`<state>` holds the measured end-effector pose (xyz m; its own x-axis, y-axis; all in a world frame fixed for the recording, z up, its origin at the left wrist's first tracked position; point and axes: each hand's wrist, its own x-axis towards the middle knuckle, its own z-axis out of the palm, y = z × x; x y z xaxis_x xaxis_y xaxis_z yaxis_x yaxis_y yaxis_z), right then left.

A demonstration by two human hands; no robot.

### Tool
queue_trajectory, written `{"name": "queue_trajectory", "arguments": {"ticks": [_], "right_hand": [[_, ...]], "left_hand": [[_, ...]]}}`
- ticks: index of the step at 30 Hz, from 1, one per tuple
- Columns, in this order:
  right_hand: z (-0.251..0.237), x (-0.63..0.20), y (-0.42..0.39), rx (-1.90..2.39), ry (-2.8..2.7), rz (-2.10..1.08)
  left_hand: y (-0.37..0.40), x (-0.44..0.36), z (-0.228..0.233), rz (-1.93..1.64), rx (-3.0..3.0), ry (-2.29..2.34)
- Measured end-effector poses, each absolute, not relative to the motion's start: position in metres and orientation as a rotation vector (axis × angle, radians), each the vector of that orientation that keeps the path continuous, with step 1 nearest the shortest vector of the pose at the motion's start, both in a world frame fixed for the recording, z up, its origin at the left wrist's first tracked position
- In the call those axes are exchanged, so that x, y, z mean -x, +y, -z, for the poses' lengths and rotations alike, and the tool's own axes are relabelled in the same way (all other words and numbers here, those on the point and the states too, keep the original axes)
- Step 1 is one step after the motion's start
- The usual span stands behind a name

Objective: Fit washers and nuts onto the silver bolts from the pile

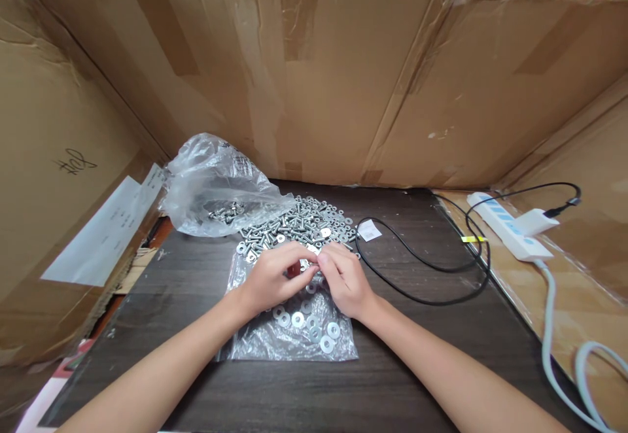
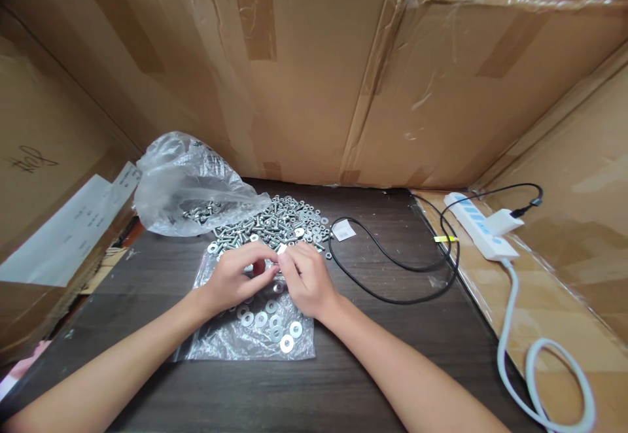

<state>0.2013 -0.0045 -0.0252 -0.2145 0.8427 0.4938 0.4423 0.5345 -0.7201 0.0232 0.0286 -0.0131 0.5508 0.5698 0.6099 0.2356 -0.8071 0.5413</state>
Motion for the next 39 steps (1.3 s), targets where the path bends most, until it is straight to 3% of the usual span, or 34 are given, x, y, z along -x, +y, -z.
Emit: {"name": "queue_trajectory", "arguments": {"ticks": [7,16,21,28,33,39], "right_hand": [[0.029,-0.197,-0.007,1.200,-1.716,-0.707],[0.026,-0.195,-0.006,1.319,-1.727,-0.771],[0.023,-0.199,-0.005,1.325,-1.790,-0.674],[0.017,-0.208,-0.002,1.203,-2.007,-0.419],[0.016,-0.208,-0.003,1.111,-2.052,-0.354],[0.023,-0.206,-0.002,1.161,-1.977,-0.454]], "left_hand": [[0.033,-0.019,0.007,-1.294,-2.944,0.470],[0.035,-0.017,0.005,-1.249,-3.016,0.451],[0.034,-0.022,0.007,-1.205,-2.627,0.646],[0.040,-0.022,0.003,-0.752,-1.674,0.884],[0.040,-0.023,0.007,-0.695,-1.622,0.758],[0.035,-0.025,0.015,-0.945,-1.972,0.802]]}}
